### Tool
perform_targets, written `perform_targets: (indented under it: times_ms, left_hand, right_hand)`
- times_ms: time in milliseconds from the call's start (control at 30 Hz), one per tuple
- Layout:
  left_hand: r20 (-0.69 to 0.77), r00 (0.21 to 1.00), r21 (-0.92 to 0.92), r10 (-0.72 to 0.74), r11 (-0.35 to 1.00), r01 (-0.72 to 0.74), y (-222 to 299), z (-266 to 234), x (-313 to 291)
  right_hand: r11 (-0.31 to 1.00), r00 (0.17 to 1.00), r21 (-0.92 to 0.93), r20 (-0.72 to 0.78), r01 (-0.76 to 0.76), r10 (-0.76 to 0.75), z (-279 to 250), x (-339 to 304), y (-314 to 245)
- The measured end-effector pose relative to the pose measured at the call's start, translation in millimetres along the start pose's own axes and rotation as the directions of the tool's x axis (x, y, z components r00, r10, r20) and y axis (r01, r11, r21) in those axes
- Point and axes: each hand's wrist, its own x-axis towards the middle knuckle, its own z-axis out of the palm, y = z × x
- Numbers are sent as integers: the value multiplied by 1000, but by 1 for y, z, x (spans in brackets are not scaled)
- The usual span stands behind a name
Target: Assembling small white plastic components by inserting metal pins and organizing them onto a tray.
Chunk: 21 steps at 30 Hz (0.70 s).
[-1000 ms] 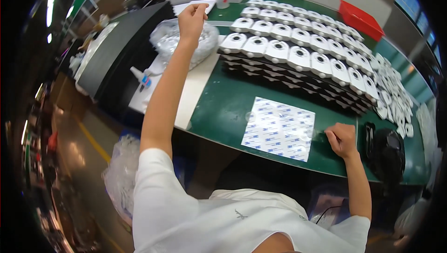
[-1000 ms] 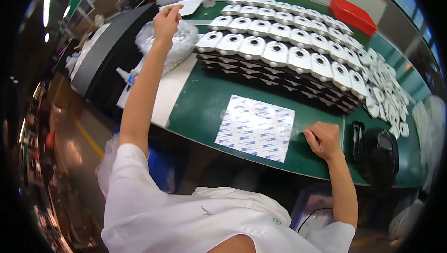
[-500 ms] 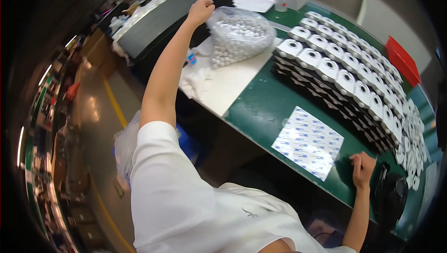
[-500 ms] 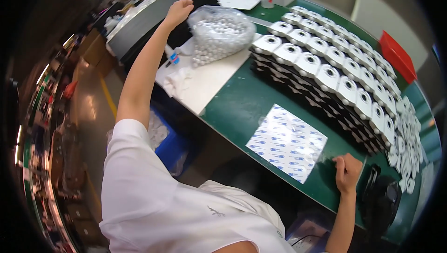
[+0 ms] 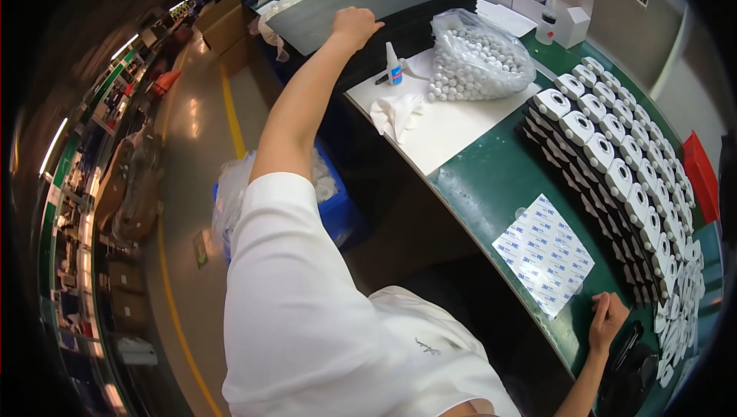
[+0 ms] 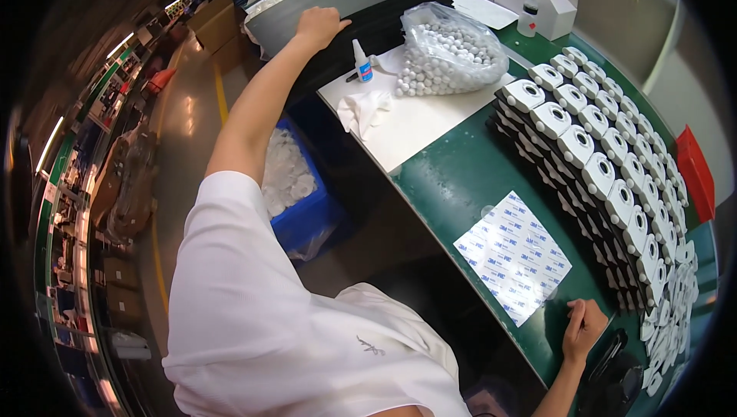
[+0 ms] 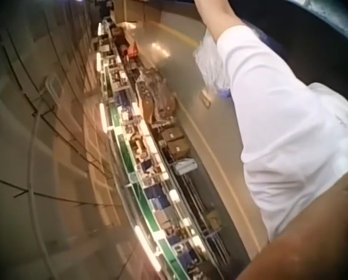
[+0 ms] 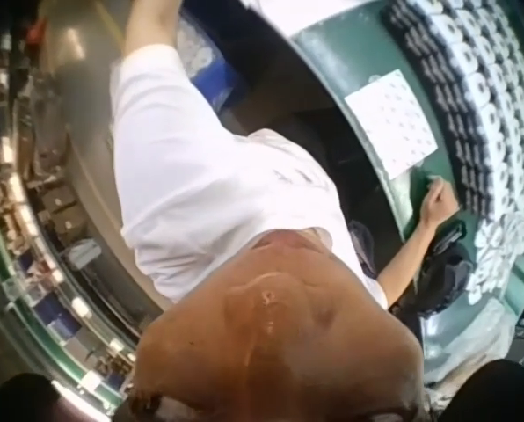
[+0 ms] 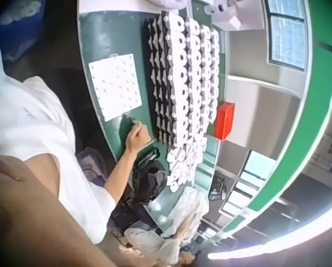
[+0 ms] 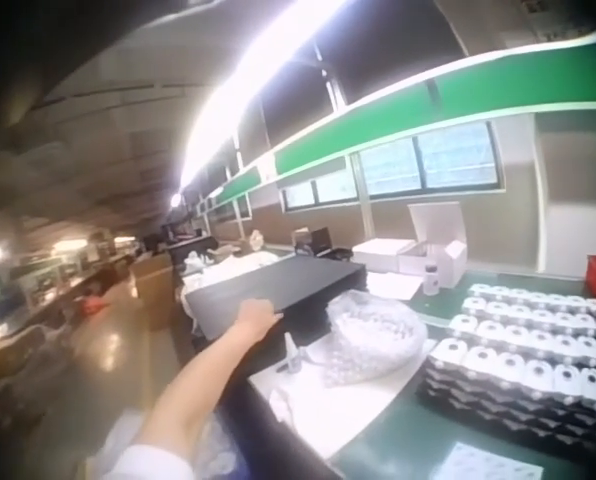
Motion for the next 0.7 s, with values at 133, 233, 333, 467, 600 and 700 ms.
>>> perform_targets:
  times_ms: [133,233,333,467,600,700]
  left_hand:
    - [63,977,87,201,975,-207,-5,-23,4]
    - [66,983,135,174,974,-182,-23,-51,20]
    - [-66,996,61,67,996,-63,-31,-105,40]
    - [-390,907,-134,158,965,-226,-14,-150,50]
    - [-542,838,-399,59,860,-319,38,-164,50]
    - [-641,765,-593,-54,668,-450,91,-165,45]
  right_hand:
    - [1000,1000,5,-23,2,-2,-2,0,2]
    - [1000,999,0,-32,-8,8,-3,4,-3]
    - [999,998,-11,-59,-30,29,-5,6,-9]
    - [997,995,-2,-48,-84,83,-6,5,-8]
    - [996,992,-14,-85,-90,89,-9,0,-8]
    - [998,993,8,-96,-64,65,-9,3,-11]
